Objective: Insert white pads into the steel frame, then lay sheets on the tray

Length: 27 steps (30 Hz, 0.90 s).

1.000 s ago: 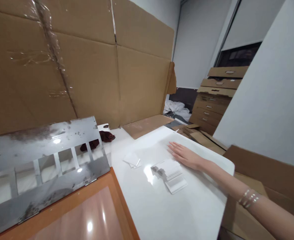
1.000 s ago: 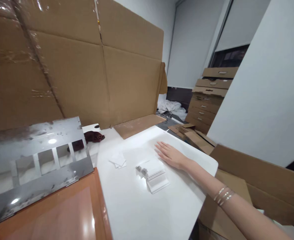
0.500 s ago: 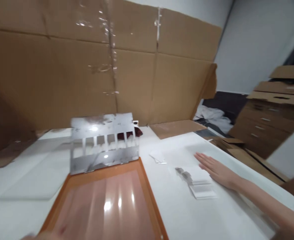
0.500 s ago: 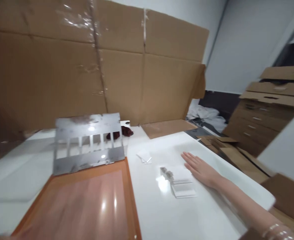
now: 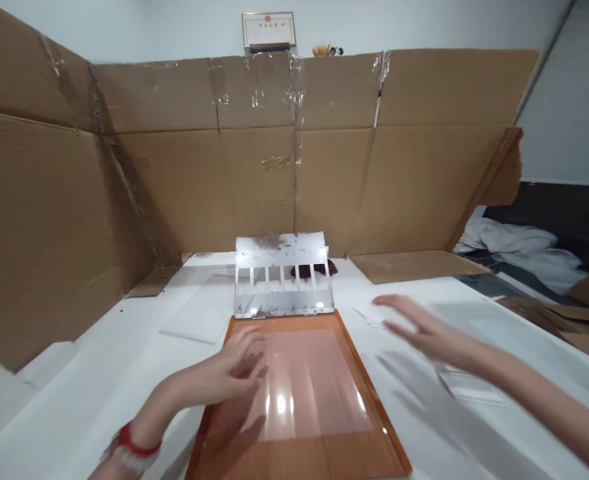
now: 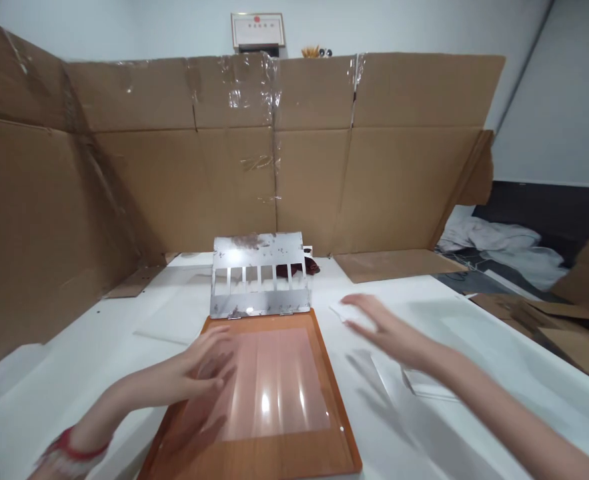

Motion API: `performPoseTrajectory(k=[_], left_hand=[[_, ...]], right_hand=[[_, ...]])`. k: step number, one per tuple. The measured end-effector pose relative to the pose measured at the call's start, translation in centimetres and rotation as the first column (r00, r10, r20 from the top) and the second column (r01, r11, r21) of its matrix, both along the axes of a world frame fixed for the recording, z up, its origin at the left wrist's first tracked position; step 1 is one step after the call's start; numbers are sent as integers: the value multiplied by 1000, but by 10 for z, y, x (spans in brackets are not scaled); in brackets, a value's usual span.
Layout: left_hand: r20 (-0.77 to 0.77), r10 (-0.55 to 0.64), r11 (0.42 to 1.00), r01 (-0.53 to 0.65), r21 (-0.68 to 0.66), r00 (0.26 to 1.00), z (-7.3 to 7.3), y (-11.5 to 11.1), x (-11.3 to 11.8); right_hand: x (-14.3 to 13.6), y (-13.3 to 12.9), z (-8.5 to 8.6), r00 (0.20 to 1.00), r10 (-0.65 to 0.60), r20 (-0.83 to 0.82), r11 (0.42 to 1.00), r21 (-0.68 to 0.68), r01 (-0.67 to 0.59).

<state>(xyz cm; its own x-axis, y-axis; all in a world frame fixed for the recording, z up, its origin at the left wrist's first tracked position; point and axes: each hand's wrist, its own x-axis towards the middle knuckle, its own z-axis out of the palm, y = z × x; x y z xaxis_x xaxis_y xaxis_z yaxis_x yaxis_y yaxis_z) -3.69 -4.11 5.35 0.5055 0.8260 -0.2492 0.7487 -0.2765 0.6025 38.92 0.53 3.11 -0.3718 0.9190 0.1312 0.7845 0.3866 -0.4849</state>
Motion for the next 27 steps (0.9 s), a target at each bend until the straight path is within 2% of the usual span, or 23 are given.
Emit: performPoseTrajectory(k=[1,3,5,7,11,15,20,27], left_hand=[[-27,-38,999,37,-18,999,-3,4,7],[-103,-72,997,68,-42,992,-11,11,18],[-158,-73,996,65,-53,985,-18,16,22],[-167,-74,996,65,-56,983,-24,21,22],[-190,-111,994,106,-39,975,-35,31,16],[-218,-136,990,141,7,966,-42,32,13],[-245,-122,988,141,60,962,-41,26,18],[-251,-122,989,140,55,960,-42,26,15]], right_hand=[[-34,-6,3,989,145,7,986,-86,-144],[-90,-11,2,930,367,38,913,-206,-352],[-127,-5,-3,881,456,126,872,-262,-414],[-145,7,-10,845,500,192,845,-320,-428],[-155,23,-18,812,521,265,831,-374,-411],[-158,16,-17,826,490,279,845,-383,-373],[-164,3,-14,848,430,309,878,-362,-313],[-159,0,-7,868,408,284,864,-427,-267]])
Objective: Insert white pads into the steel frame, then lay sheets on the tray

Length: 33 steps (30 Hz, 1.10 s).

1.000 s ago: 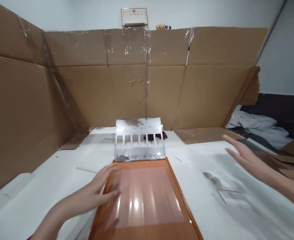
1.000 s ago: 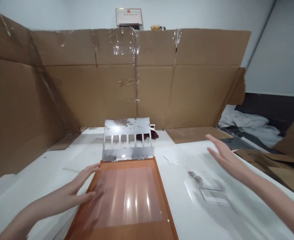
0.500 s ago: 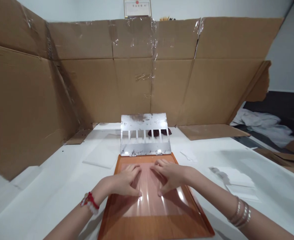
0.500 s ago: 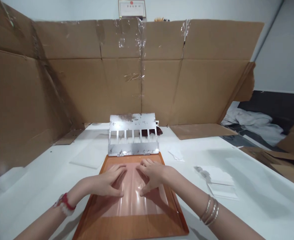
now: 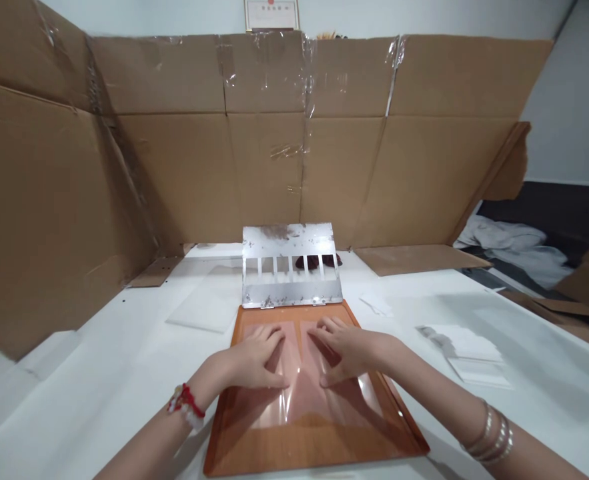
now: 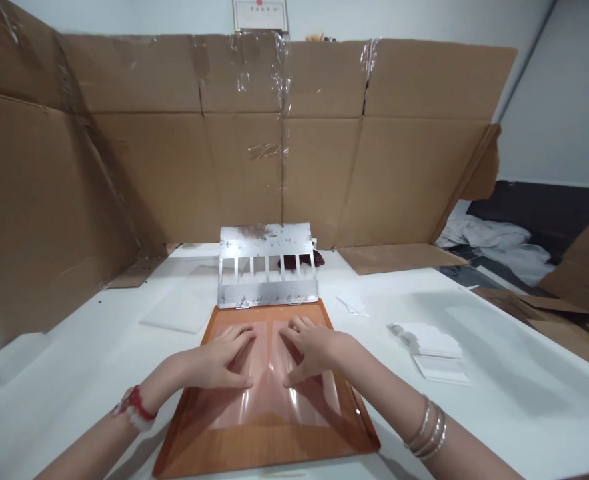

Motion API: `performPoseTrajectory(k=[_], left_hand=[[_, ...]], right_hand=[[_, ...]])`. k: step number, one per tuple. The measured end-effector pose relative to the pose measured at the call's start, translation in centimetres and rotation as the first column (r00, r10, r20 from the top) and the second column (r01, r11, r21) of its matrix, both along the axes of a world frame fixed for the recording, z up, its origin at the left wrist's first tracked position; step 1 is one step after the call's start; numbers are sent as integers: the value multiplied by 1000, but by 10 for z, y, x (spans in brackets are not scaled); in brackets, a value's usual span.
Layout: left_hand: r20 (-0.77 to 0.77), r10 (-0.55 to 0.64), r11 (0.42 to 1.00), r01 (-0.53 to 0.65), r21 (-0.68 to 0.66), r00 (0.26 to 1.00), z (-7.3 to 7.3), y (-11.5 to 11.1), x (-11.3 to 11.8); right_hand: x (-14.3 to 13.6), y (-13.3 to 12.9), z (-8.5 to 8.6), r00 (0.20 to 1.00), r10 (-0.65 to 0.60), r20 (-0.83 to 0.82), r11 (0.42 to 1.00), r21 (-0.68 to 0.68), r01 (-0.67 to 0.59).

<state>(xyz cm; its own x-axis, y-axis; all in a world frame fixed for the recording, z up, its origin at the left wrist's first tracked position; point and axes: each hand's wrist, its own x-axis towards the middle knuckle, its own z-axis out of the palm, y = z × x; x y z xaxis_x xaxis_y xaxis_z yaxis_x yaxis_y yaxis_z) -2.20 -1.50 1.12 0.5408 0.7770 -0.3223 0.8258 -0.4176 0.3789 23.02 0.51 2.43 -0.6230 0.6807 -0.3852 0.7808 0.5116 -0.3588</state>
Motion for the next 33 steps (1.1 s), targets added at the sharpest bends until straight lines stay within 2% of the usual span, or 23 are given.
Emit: performPoseTrajectory(k=[8,16,20,23,33], left_hand=[[0,-33,999,33,0,999,4,6,-1],[71,-1,995,7,-95,997,5,-10,-2],[75,28,984,-14,-177,997,0,-21,-4],[76,38,984,-24,-177,996,-3,-24,-5],[40,38,970,-28,-242,998,1,-22,-4]], right_hand=[[14,6,-6,996,42,-75,999,35,-40],[22,11,-2,965,-58,-256,998,-37,50],[27,16,-12,954,-107,-281,994,-2,111],[32,17,-18,947,-124,-297,992,-23,122],[37,13,-19,940,-178,-290,984,-66,166]])
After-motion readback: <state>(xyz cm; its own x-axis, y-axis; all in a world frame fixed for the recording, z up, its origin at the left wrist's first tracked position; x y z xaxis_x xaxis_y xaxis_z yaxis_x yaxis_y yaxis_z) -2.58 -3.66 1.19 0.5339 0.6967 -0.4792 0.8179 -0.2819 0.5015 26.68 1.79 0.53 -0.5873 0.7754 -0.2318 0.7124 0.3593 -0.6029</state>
